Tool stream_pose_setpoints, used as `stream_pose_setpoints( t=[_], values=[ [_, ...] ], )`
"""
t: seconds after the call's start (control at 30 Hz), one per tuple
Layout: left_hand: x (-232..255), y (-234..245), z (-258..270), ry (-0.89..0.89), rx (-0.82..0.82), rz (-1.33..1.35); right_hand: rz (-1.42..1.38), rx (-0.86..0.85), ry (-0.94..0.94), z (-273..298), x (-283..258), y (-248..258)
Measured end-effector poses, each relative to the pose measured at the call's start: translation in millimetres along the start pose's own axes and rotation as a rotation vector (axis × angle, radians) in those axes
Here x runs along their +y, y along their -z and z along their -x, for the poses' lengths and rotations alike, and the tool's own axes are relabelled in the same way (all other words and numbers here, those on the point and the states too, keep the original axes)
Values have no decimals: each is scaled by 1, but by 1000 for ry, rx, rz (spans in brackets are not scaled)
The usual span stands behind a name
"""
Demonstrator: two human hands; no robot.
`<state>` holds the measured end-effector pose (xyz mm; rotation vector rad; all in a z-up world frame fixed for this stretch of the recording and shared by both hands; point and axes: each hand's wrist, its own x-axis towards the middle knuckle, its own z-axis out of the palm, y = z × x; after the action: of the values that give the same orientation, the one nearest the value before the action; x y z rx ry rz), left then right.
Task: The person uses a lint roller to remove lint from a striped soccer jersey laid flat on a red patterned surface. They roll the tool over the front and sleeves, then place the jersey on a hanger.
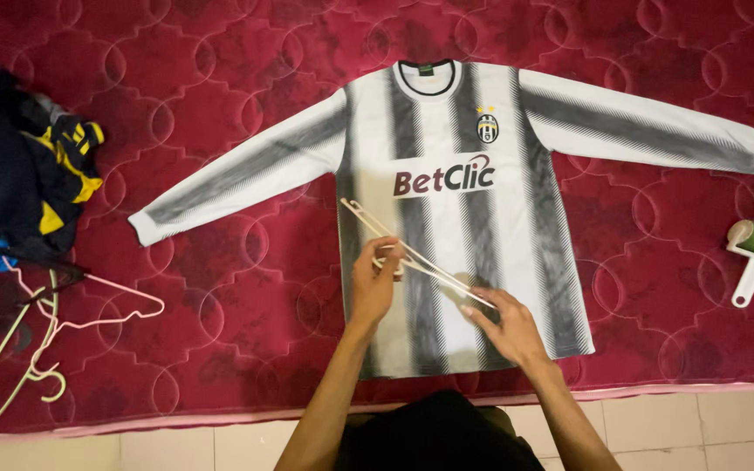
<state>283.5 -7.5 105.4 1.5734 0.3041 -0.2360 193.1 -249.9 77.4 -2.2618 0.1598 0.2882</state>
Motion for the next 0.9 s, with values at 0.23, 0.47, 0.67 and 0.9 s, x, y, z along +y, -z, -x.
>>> stream_pose_setpoints(
  t=[0.23, 0.47, 0.67, 0.9],
  values=[
    [4, -60, -39, -29, -48, -33, 30, 108, -67, -42, 21, 22],
    [14, -95, -93, 59, -69, 36, -11, 110, -97, -84, 47, 35],
    [3, -105, -150, -15, -139, 124, -168, 213, -219, -131, 94, 36],
    [-36, -78, -237, -35, -44, -40, -277, 270, -309, -221, 123, 80]
  ],
)
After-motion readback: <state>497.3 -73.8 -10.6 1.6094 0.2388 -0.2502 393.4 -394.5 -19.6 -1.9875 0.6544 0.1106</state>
